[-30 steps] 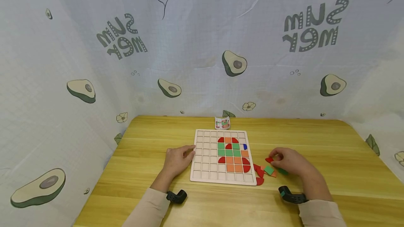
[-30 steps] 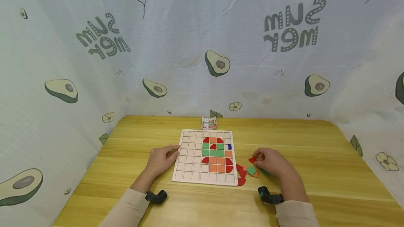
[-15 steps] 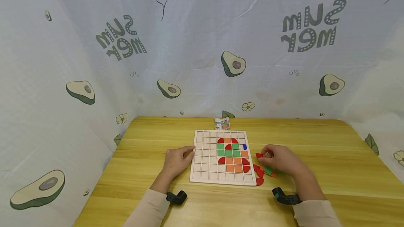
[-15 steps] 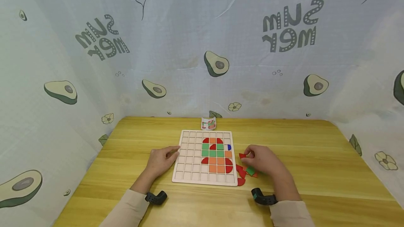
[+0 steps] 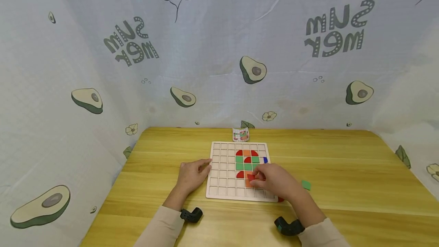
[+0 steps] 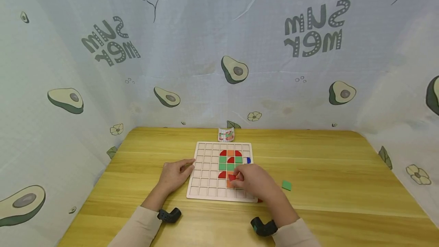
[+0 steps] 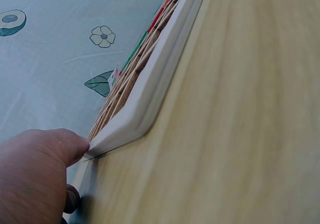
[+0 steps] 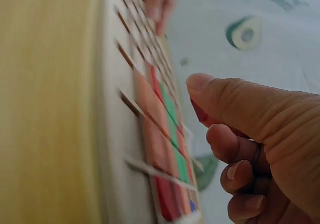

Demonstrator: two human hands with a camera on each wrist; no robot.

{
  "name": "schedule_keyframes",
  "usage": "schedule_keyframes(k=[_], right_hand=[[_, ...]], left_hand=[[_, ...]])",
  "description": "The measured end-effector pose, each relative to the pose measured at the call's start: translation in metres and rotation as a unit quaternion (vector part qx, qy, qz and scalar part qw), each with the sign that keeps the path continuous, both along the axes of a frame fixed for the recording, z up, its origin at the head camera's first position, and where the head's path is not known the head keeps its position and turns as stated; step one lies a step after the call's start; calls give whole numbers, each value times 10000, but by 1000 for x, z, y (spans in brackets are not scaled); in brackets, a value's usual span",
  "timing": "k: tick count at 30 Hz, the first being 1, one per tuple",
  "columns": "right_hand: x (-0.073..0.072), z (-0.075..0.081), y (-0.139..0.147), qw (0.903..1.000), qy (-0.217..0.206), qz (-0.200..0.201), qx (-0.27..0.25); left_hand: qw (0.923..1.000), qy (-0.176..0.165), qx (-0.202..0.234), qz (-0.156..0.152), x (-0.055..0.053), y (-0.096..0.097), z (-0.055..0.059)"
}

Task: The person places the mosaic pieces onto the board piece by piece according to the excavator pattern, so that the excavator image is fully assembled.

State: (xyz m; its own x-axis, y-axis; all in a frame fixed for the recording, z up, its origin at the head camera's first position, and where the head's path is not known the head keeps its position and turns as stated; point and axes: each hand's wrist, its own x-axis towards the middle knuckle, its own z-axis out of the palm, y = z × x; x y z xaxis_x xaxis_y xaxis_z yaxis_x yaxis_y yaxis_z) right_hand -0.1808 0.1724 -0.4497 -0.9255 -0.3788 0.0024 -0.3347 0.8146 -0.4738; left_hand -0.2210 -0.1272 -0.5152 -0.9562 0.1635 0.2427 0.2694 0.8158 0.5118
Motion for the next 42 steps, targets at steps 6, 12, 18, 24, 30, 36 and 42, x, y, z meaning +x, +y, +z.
schedule_keyframes(k=[6,12,18,24,30,36,42], right_hand=[[6,-13,-26,9992,226,335,73],[8,-21,-36,9991,373,25,202],[6,-23,-39,9993,182,-225,256],[6,-24,-39,9989,314,-163,304],[6,-25,-38,9988,262,-307,281],[4,-17,-24,9987,47,-502,-19],[2,0,8,9953,-101,-861,-427]], left_hand=[[10000,-17,30,12,1,0,1],[10000,-14,25,10,0,0,2],[10000,47,30,1,1,1,1],[10000,45,22,-9,1,0,1],[10000,-19,20,-13,0,-1,1],[10000,34,11,-25,-1,-1,-1],[10000,-2,76,-34,0,-1,1]])
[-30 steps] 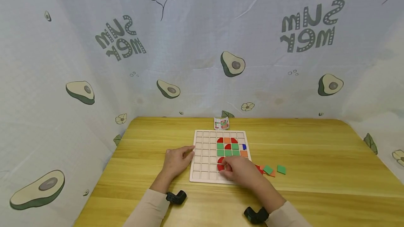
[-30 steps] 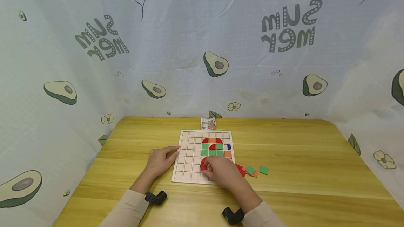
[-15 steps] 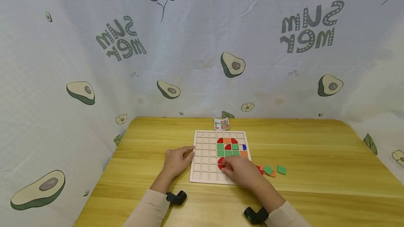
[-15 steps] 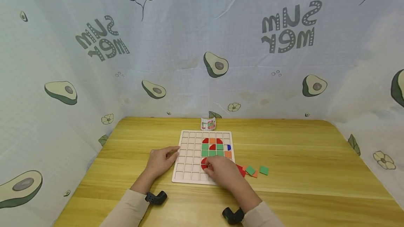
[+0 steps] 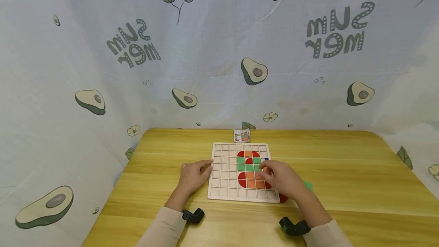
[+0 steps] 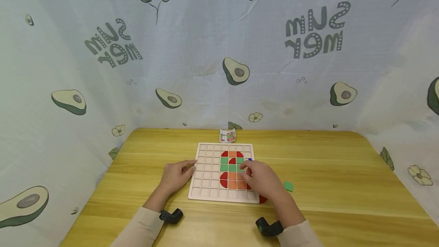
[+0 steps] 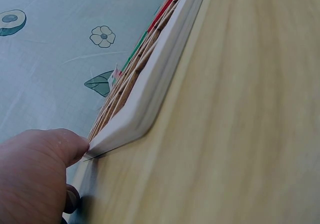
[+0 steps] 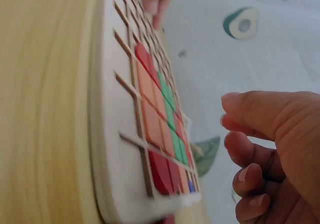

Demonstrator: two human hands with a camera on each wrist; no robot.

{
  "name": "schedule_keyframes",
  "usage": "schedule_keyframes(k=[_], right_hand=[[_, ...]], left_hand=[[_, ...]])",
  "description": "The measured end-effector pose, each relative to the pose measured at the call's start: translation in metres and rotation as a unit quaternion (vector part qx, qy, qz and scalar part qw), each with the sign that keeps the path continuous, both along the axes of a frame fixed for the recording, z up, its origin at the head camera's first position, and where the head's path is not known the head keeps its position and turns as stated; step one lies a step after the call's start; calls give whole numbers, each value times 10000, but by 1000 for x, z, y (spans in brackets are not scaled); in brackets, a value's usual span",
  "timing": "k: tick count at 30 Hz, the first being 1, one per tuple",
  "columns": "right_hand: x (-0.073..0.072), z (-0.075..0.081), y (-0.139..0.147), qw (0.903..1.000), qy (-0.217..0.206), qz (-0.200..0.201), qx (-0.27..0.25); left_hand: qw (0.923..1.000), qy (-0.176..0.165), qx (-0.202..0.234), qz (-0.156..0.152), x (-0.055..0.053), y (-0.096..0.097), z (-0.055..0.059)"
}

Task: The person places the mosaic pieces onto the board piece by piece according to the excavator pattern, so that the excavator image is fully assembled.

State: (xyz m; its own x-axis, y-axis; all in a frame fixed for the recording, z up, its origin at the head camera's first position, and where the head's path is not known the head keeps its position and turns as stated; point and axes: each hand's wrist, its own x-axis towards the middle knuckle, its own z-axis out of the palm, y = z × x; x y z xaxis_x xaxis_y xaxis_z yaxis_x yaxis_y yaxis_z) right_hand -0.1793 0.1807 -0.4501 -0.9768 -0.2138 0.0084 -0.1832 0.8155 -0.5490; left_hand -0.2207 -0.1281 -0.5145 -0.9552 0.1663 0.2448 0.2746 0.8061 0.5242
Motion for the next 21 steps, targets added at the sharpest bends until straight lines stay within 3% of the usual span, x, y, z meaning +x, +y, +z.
schedule_keyframes(k=[6,14,21], right_hand=[[9,0,35,9996,-209,-149,-148],[22,-10,71,9978,-599,-222,183],[26,-17,88,9953,-925,-269,94]], left_hand=[[10000,-34,-79,33,0,1,-1],[9999,49,-97,27,1,1,1],[10000,11,-72,18,1,2,0]])
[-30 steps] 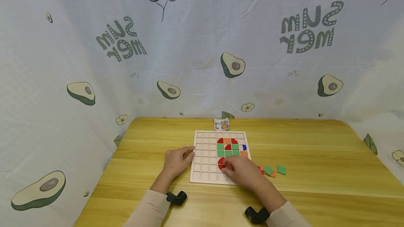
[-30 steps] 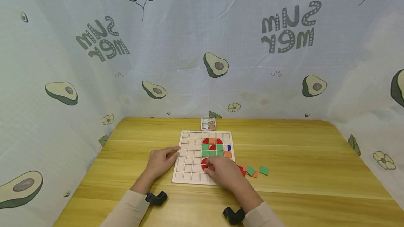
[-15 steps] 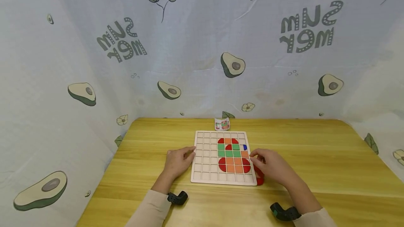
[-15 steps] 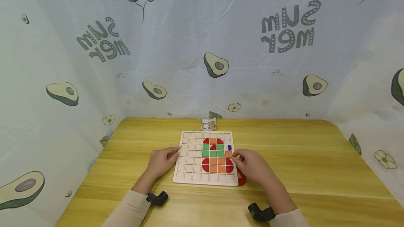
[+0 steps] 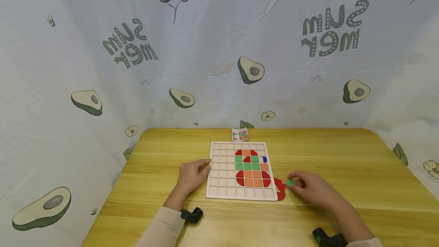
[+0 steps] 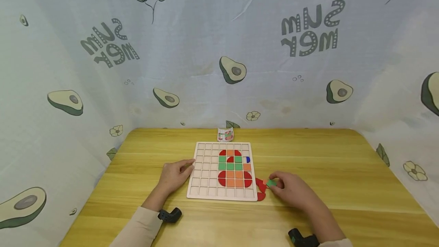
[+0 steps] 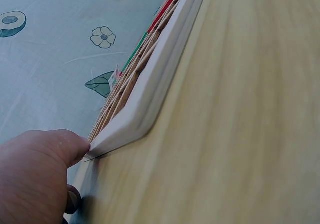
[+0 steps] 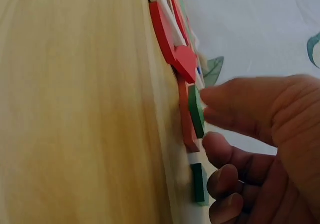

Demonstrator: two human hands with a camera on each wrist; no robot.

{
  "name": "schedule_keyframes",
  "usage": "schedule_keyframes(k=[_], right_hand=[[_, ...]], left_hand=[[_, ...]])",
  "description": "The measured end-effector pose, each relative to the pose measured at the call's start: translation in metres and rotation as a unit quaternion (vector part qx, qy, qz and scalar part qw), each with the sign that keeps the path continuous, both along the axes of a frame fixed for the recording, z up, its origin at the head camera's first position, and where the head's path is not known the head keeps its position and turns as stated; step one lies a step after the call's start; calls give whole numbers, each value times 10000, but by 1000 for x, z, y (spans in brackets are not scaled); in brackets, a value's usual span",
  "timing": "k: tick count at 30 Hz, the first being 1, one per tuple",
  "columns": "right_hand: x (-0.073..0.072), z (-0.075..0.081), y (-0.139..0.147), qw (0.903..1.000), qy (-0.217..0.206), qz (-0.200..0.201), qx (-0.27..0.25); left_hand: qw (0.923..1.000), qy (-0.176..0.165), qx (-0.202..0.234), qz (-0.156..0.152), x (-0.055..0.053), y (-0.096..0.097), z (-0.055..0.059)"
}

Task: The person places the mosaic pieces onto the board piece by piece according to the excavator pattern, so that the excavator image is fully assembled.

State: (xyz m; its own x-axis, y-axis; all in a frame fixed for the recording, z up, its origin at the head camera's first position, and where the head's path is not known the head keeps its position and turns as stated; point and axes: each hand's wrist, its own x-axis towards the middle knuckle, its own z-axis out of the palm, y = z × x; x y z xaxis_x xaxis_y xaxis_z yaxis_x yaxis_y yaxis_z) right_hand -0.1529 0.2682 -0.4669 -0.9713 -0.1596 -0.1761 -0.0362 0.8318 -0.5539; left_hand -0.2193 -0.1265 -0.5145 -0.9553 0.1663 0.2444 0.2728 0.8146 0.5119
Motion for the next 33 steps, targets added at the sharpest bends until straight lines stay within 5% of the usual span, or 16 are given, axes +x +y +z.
schedule_keyframes(k=[22,33], right_hand=[[-7,-4,-5,9982,184,-60,565],[-16,16,-18,9978,388,127,518]], left_hand=[[10000,54,-22,7,-2,-1,-2],[9999,80,-61,-34,-2,-1,-2]])
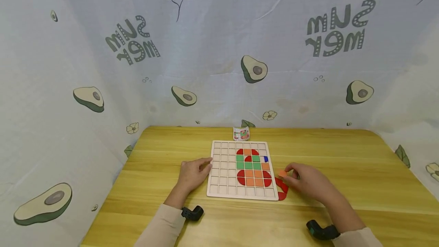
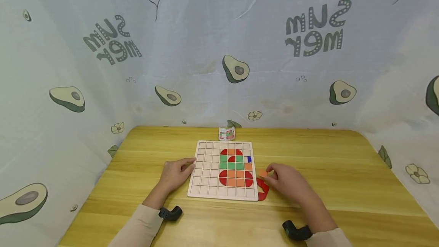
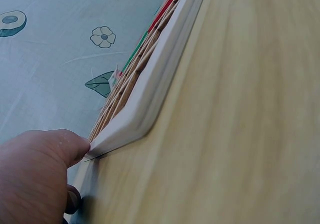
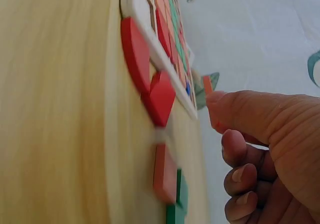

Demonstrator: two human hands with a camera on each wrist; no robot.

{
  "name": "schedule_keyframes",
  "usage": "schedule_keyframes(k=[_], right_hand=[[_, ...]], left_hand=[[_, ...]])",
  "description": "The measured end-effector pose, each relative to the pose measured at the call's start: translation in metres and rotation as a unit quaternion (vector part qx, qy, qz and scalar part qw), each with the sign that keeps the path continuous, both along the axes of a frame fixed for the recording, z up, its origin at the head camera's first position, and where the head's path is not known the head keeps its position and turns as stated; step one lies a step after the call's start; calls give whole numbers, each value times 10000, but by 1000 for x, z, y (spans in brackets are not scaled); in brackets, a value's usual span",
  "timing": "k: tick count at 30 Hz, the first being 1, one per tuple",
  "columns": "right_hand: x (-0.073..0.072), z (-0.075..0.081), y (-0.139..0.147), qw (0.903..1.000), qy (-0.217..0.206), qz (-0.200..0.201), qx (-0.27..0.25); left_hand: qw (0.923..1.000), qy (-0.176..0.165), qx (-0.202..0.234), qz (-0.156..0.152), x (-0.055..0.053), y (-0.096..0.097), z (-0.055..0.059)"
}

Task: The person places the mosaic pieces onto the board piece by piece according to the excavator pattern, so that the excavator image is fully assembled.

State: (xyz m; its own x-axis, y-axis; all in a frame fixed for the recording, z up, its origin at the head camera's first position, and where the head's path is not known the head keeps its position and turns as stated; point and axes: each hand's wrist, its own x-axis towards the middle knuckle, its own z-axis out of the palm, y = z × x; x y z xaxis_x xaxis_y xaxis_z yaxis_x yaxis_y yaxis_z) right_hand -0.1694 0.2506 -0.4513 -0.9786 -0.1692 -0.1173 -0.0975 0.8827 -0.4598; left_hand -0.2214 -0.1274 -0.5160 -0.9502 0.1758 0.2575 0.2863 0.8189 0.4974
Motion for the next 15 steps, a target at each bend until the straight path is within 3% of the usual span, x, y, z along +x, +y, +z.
schedule_keyframes(k=[8,15], right_hand=[[-25,4,-43,9989,89,454,-48],[-57,-3,-81,9949,240,974,-127]], left_hand=[[10000,-72,45,-52,0,-1,-1],[10000,-55,26,-34,-1,-1,-1]])
